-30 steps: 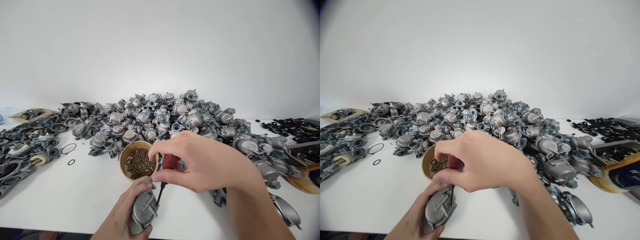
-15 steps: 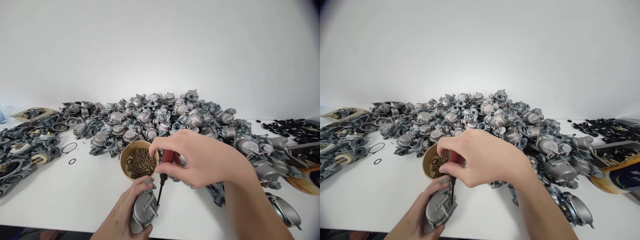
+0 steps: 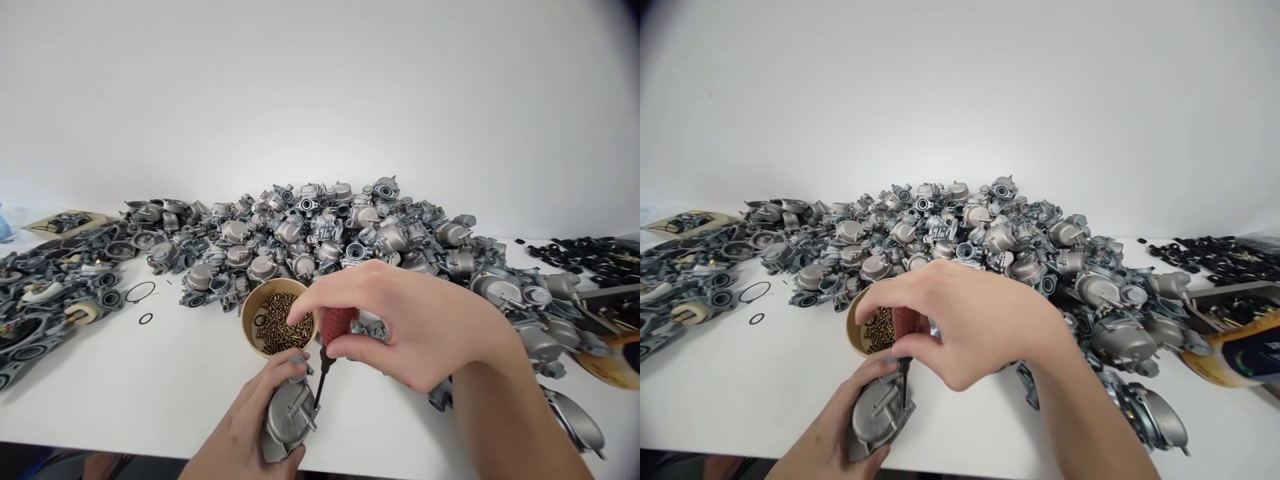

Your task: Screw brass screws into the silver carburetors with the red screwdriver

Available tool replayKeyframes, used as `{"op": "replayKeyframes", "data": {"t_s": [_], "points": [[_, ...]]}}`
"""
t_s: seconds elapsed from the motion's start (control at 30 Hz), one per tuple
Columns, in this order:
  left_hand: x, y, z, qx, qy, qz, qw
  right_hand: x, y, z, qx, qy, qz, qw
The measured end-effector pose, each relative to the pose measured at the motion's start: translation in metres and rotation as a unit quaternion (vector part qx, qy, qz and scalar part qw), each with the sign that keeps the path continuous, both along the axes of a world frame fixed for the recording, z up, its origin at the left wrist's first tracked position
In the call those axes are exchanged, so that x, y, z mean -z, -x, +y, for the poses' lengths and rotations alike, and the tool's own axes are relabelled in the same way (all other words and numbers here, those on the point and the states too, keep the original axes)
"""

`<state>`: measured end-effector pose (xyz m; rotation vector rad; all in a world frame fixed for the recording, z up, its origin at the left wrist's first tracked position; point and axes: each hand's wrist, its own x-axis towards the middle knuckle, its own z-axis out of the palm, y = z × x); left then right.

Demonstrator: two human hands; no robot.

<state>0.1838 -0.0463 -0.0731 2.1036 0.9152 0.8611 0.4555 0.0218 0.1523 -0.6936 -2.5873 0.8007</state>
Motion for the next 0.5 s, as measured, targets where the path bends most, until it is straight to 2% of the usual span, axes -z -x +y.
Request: {"op": "replayKeyframes", "data": {"t_s": [0.17, 0.27, 0.4, 0.5], "points": [[0.0036, 0.0015, -0.0004, -0.007, 0.002, 0.008, 1.0, 0.0024, 0.0029, 0.0047, 0.065, -0.009, -0.035, 0.997], [0.0026, 0.0009, 0.0002, 0.002, 0.007, 0.0, 1.0, 0.0016, 0.0035, 0.0036, 0.033, -0.02, -0.012, 0.999], [0.0005, -0.0003, 0.0005, 0.013, 0.026, -0.016, 0.999, -0.004, 0.0028, -0.0003, -0.037, 0.006, 0.007, 0.999], [0.0002, -0.0004, 0.0004, 0.013, 0.037, -0.019, 0.999, -0.0058, 0.0027, -0.001, -0.053, 0.002, 0.002, 0.999]]}}
